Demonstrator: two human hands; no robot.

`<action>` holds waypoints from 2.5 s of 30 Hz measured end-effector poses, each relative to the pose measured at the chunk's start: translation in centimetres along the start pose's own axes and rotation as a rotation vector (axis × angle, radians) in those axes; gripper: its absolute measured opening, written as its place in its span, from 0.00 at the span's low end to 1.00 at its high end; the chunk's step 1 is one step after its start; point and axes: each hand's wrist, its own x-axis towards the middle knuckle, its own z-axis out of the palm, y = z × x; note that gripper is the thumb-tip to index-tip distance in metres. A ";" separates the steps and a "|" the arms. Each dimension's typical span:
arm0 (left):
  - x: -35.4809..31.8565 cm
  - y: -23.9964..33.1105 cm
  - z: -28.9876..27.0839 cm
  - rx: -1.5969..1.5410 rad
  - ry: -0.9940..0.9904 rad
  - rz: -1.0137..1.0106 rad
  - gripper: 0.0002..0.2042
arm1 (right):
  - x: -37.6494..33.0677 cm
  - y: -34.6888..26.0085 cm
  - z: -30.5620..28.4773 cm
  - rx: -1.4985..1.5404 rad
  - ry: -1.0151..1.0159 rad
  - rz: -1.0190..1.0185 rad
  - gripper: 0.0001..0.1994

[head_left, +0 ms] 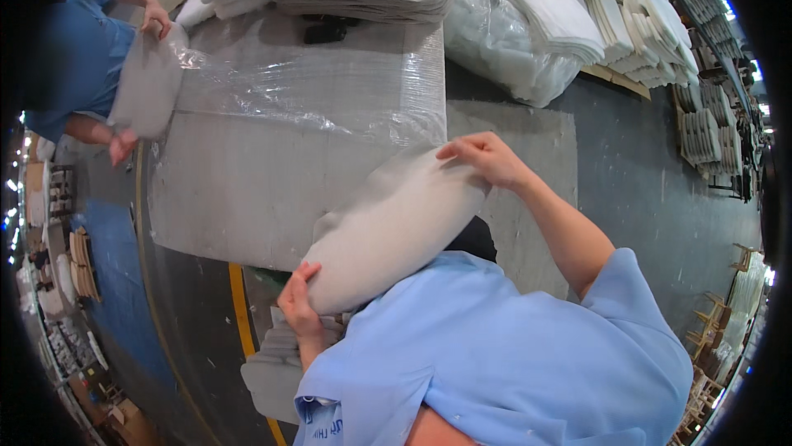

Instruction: The person inserts white foam inserts into gray fabric covers and places the finished cushions on a stack. The person works at a table in a warehouse with another worker nearby performing similar tasks.

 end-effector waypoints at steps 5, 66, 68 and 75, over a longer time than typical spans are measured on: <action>5.5 1.0 -1.4 -0.229 -0.106 -0.222 0.21 | 5.0 -2.5 -0.4 -0.128 -0.098 0.100 0.27; 5.0 2.4 -0.7 0.072 -0.187 -0.030 0.22 | 2.2 0.2 0.0 0.202 0.030 -0.002 0.28; 5.7 2.0 -1.3 -0.093 -0.152 -0.086 0.22 | 3.6 0.8 -0.4 0.227 0.012 -0.092 0.31; 5.5 -2.2 -2.3 -0.471 0.078 -0.083 0.25 | 5.2 4.2 0.2 0.544 0.088 -0.036 0.35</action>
